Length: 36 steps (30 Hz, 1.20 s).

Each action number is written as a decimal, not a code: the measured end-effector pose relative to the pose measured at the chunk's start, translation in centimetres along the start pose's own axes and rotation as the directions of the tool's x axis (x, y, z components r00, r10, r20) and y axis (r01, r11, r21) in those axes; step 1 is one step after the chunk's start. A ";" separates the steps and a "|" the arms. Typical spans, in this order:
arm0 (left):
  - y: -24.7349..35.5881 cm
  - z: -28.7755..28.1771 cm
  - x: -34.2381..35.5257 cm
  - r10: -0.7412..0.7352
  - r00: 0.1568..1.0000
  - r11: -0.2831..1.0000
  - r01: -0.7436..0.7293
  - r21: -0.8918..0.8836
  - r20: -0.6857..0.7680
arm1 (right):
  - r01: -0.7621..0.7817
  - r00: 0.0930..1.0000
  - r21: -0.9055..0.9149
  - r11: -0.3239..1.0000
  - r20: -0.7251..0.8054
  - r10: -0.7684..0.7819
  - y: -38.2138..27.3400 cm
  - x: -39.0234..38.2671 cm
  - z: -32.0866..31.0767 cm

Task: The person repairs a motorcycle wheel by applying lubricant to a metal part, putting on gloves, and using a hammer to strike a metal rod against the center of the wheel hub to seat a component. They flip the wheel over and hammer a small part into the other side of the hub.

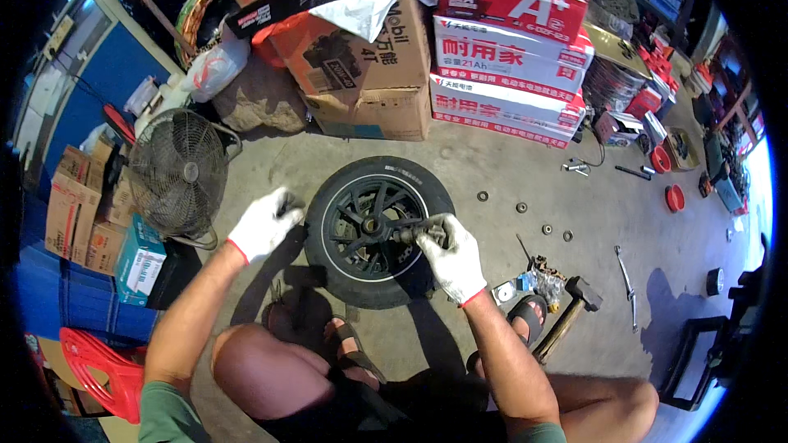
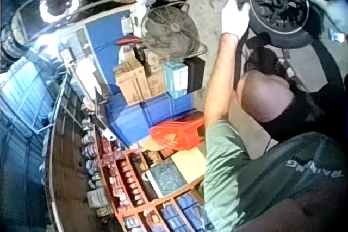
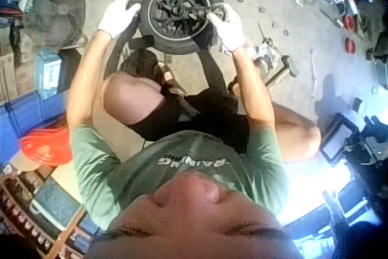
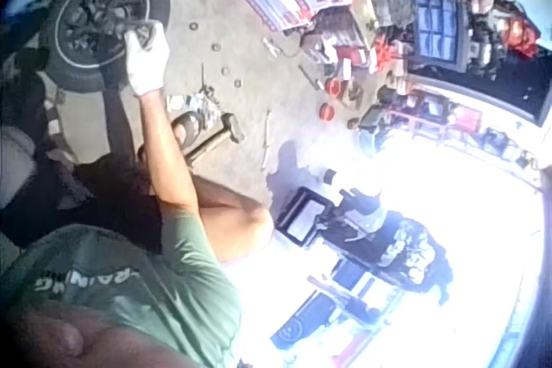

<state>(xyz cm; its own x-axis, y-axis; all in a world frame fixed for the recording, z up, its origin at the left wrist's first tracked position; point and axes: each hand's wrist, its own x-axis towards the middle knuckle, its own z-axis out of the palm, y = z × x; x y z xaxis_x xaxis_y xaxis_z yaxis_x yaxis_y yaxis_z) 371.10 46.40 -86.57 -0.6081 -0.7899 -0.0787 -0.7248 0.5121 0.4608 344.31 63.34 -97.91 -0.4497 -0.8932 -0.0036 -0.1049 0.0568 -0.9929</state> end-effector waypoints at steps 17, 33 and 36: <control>-14.8 21.9 -2.1 -0.092 0.876 0.996 0.071 -0.062 -0.473 | 0.509 0.813 -0.627 0.590 0.575 -0.090 3.4 10.9 11.1; -15.7 22.5 -1.9 -0.174 0.883 0.979 0.109 -0.171 -0.436 | 0.585 0.701 -0.669 0.458 0.701 0.128 6.8 13.3 14.4; -15.8 22.5 -2.1 -0.183 0.882 0.977 0.113 -0.183 -0.435 | 0.579 0.708 -0.668 0.468 0.696 0.118 7.3 13.3 14.5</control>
<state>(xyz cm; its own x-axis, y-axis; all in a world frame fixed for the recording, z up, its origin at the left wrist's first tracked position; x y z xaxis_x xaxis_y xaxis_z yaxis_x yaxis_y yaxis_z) 376.49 47.56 -113.59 -0.2629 -0.9368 0.2307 -0.7174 0.3497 0.6026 350.42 45.46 -106.91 0.2867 -0.9362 -0.2031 -0.9019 -0.1923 -0.3867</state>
